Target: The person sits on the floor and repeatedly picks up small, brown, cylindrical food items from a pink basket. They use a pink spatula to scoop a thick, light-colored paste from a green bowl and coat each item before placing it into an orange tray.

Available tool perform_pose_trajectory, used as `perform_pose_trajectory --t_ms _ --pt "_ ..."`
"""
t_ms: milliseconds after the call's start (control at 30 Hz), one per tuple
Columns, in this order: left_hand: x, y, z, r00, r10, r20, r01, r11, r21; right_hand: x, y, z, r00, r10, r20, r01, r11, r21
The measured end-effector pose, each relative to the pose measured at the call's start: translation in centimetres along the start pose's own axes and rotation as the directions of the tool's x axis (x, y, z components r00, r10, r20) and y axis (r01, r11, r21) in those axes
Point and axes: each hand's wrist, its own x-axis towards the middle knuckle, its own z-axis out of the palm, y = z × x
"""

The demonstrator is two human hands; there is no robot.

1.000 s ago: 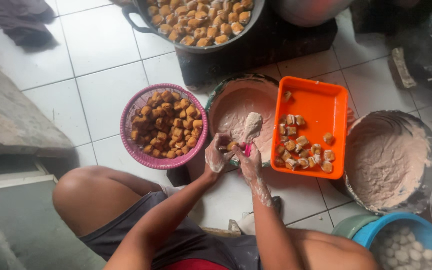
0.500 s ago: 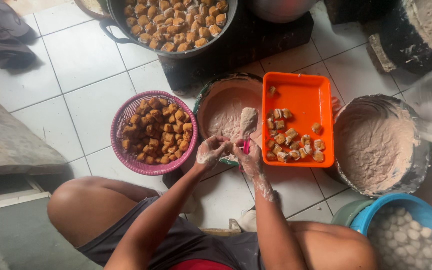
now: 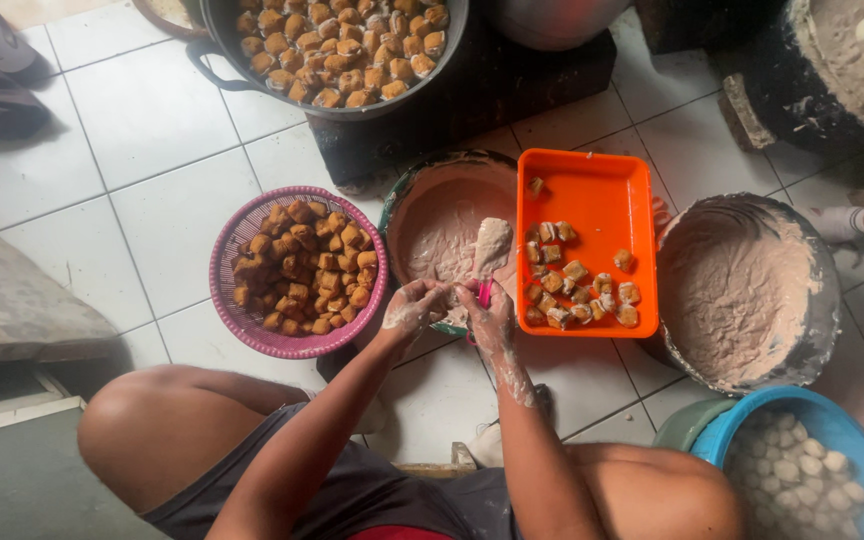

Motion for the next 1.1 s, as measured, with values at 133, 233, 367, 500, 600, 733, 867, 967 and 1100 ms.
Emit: perform_pose_trajectory --t_ms 133,233,367,500,600,733,867,967,1100 --pt "2.0 1.2 0.2 0.979 0.107 -0.175 -0.136 0.978 -0.161 0.3 -0.1 -0.3 0.998 -0.057 -0.009 0.056 0.994 -0.093" --pt "3.6 3.3 0.8 0.91 0.202 -0.363 -0.21 0.977 0.017 -0.6 -1.0 -1.2 0.972 0.146 0.185 -0.186 0.957 0.223" --pt "2.2 6.8 2.5 0.864 0.335 -0.375 -0.204 0.915 0.347 -1.1 -3.0 -0.8 0.984 0.111 0.139 -0.114 0.993 0.013" --pt "-0.4 9.1 4.5 0.897 0.319 -0.306 -0.164 0.883 0.44 -1.6 -4.0 -0.4 0.993 0.029 0.111 -0.01 0.985 -0.172" --pt "-1.7 9.6 4.9 0.928 0.333 -0.168 -0.215 0.846 0.487 -1.7 -4.1 -0.3 0.996 0.047 0.077 -0.027 0.97 -0.241" --pt "-1.6 8.9 4.7 0.941 0.337 0.025 -0.326 0.885 0.331 -1.5 -4.4 -1.3 0.962 -0.242 0.125 0.27 0.909 -0.317" --pt "-1.0 7.9 3.1 0.942 0.29 0.169 -0.296 0.955 0.009 -1.0 -4.8 -1.5 0.96 -0.271 0.066 0.272 0.859 -0.435" --pt "-0.8 7.5 2.5 0.898 0.345 0.275 -0.303 0.935 -0.183 -1.1 -5.1 -1.6 0.961 -0.276 0.013 0.246 0.837 -0.489" --pt "-1.0 8.0 2.7 0.95 0.292 0.11 -0.287 0.956 -0.059 -1.4 -5.6 -1.5 0.95 -0.313 -0.005 0.258 0.791 -0.554"
